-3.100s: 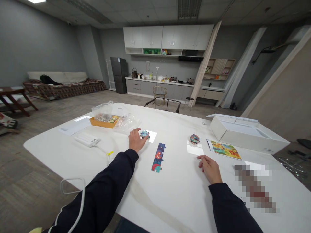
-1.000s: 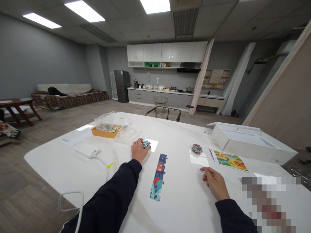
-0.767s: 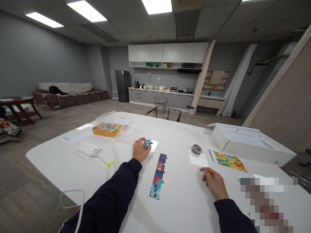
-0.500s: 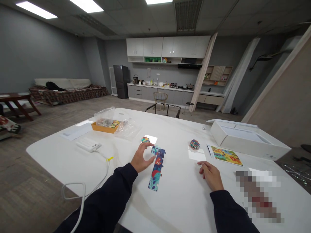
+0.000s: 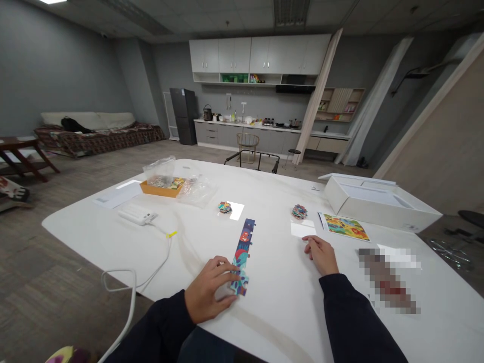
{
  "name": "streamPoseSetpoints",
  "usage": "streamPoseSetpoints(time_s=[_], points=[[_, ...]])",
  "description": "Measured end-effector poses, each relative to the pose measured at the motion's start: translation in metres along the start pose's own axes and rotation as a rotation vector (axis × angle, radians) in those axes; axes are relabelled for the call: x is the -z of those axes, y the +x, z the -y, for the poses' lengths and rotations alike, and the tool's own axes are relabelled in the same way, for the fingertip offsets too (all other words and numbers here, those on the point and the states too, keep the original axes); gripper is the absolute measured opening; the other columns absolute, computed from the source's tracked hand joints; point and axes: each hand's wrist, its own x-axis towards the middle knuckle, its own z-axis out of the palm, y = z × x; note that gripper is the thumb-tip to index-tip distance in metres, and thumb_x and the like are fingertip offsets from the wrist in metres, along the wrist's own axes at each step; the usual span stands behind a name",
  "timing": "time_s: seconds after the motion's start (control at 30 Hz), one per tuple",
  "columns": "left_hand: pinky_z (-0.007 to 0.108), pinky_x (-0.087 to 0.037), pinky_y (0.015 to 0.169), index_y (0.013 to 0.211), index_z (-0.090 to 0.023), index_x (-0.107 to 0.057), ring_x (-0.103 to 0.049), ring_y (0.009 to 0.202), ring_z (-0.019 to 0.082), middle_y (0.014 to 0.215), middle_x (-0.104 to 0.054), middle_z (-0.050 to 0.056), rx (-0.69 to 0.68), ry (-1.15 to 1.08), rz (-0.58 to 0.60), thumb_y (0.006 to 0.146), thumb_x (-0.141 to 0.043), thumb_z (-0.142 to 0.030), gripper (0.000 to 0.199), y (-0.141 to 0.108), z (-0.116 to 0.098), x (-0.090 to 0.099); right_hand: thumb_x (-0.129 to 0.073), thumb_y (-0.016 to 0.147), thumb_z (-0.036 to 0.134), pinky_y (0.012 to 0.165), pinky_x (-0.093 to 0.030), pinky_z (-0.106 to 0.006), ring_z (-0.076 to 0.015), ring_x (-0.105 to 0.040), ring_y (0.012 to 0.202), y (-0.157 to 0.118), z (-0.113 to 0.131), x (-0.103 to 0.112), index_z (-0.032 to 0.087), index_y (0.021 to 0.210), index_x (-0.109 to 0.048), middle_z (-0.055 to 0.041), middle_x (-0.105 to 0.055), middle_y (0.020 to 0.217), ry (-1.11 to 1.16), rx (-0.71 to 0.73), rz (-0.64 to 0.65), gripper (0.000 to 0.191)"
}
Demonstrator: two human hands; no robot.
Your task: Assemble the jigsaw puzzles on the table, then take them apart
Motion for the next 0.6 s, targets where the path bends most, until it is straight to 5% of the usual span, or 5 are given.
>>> streamPoseSetpoints(time_s=[0.23, 0.43, 0.6], points=[[0.05, -0.05, 0.095, 0.125, -0.023, -0.059, -0.057, 0.113, 0.032, 0.115, -0.07, 0.009, 0.203, 0.038, -0.081, 0.073, -0.078, -0.017, 0.056, 0.032, -0.006, -0.027, -0.049, 0.085, 0.047, 0.051, -0.042, -0.028, -0.0144, -0.052, 0.044, -0.002, 0.004, 0.001, 0.017, 0.093, -0.072, -0.0008, -0.064, 0.058, -0.011, 0.006, -0.003, 0.038], [0.051, -0.044, 0.099, 0.102, -0.026, -0.068, -0.056, 0.115, 0.031, 0.115, -0.072, 0.004, 0.21, 0.058, -0.045, 0.075, -0.078, -0.02, 0.029, 0.036, -0.005, -0.034, -0.049, 0.084, 0.046, 0.052, -0.042, -0.028, -0.0146, -0.053, 0.044, -0.001, 0.003, 0.001, 0.018, 0.092, -0.072, -0.0005, -0.064, 0.058, -0.014, 0.004, 0.005, 0.037], [0.051, -0.045, 0.1, 0.116, -0.026, -0.063, -0.055, 0.117, 0.031, 0.117, -0.071, 0.006, 0.225, 0.043, -0.046, 0.075, -0.076, -0.018, 0.043, 0.034, -0.004, -0.033, -0.049, 0.084, 0.047, 0.051, -0.042, -0.028, -0.0148, -0.052, 0.044, 0.0, 0.003, 0.0, 0.018, 0.092, -0.072, -0.0003, -0.064, 0.058, -0.016, 0.002, 0.007, 0.038]])
